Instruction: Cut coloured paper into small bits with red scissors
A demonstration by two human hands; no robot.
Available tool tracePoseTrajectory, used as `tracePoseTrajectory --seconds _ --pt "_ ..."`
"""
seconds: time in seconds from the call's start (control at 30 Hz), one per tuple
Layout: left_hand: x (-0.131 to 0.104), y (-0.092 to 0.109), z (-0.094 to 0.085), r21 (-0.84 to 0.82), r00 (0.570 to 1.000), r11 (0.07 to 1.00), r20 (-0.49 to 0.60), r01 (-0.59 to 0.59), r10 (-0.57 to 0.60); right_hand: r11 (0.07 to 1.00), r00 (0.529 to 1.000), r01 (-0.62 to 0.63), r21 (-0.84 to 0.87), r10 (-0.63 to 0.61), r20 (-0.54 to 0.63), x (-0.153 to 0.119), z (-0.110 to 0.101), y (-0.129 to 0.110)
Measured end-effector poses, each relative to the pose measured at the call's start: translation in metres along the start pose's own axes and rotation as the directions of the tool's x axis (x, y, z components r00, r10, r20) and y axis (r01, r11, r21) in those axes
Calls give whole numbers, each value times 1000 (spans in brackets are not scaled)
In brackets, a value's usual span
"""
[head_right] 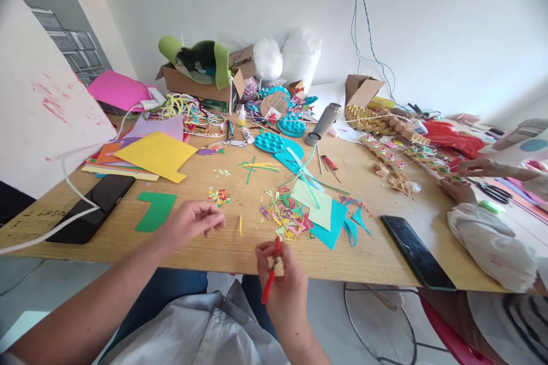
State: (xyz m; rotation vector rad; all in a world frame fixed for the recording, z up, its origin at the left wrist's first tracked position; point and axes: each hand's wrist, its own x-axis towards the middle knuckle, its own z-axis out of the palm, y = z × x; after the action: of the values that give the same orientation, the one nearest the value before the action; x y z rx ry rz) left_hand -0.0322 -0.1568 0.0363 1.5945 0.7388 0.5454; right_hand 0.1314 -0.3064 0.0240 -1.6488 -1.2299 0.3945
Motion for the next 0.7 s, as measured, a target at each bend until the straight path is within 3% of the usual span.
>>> tracePoseTrajectory --seconds 0.07,0.13,0.2,0.23,0.37,0.53,0.7 --pt "-11 0 18 -196 981 970 162 141 -110 981 984 -74 177 101 -147 12 -4 -9" --pt "-18 -1 38 -351 932 900 333 260 -140 939 955 -71 335 160 -248 21 -6 -15" --pt "-16 -1 54 -500 914 797 375 338 -153 867 928 -52 495 225 -296 27 -5 -15" --pt "-13 -1 59 -571 921 744 357 346 -155 816 917 -47 576 263 -299 29 -4 -14" --pt "11 4 64 -753 992 647 68 120 -105 591 891 -71 804 400 -216 31 -1 -1" --pt "35 16 63 -753 975 658 -129 21 -179 435 861 -125 892 494 -121 35 1 10" --pt "49 25 62 -709 964 705 -209 -35 -162 391 861 -116 913 498 -104 47 -2 14"
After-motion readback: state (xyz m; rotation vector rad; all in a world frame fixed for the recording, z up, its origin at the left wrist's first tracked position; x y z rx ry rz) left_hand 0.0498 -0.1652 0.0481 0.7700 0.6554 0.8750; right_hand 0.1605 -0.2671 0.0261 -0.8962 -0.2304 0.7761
